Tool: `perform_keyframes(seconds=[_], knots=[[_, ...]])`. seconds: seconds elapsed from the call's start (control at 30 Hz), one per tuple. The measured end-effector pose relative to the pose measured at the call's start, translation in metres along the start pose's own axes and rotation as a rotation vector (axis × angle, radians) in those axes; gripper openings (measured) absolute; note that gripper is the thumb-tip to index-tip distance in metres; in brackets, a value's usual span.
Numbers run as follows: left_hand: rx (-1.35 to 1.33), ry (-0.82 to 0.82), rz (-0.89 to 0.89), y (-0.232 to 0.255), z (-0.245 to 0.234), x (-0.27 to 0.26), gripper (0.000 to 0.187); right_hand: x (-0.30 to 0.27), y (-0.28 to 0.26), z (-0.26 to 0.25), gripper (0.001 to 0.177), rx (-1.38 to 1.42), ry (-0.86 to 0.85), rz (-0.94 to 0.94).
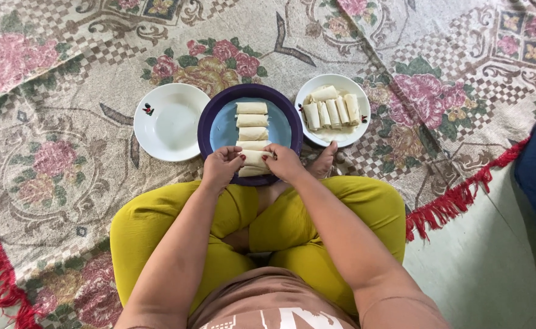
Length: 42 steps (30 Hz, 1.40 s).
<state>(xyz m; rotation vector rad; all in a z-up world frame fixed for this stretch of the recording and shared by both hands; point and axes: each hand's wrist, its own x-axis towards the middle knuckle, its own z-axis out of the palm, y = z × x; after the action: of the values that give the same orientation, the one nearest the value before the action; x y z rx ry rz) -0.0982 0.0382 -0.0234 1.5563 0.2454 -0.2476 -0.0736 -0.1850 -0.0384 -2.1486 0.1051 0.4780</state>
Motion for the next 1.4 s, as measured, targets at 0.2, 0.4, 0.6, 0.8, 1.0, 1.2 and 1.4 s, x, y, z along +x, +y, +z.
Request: perform_keyframes(seconds=[0.2,0.4,0.6,0.8,1.0,1.2,1.4], knots=[[0.378,0.061,-0.032,0.023,0.003,-0.01,0.036,-0.016,-0.025,-0.012,0.029,-0.066,0.028,-0.026],[0.544,0.083,-0.084,0.02,0.008,-0.008,0.031,-0.015,-0.026,-0.01,0.021,-0.135,0.034,-0.074],[0.533,0.129,-0.107,0.021,0.01,-0.011,0.026,-0.012,-0.027,-0.007,0.016,-0.148,0.04,-0.098],[0.588,0.129,-0.108,0.024,0.011,-0.009,0.022,0.002,-0.014,0.0,0.02,-0.228,0.023,-0.093],[0.594,0.121,-0.094,0.029,0.013,-0.011,0.021,-0.006,-0.025,-0.005,0.016,-0.165,0.046,-0.091],[0.633,0.113,-0.065,0.028,0.012,-0.011,0.021,-0.007,-0.031,-0.005,0.011,-0.192,0.018,-0.112],[0.644,0.132,-0.057,0.024,0.012,-0.009,0.02,-0.008,-0.03,-0.006,0.012,-0.202,0.011,-0.148]])
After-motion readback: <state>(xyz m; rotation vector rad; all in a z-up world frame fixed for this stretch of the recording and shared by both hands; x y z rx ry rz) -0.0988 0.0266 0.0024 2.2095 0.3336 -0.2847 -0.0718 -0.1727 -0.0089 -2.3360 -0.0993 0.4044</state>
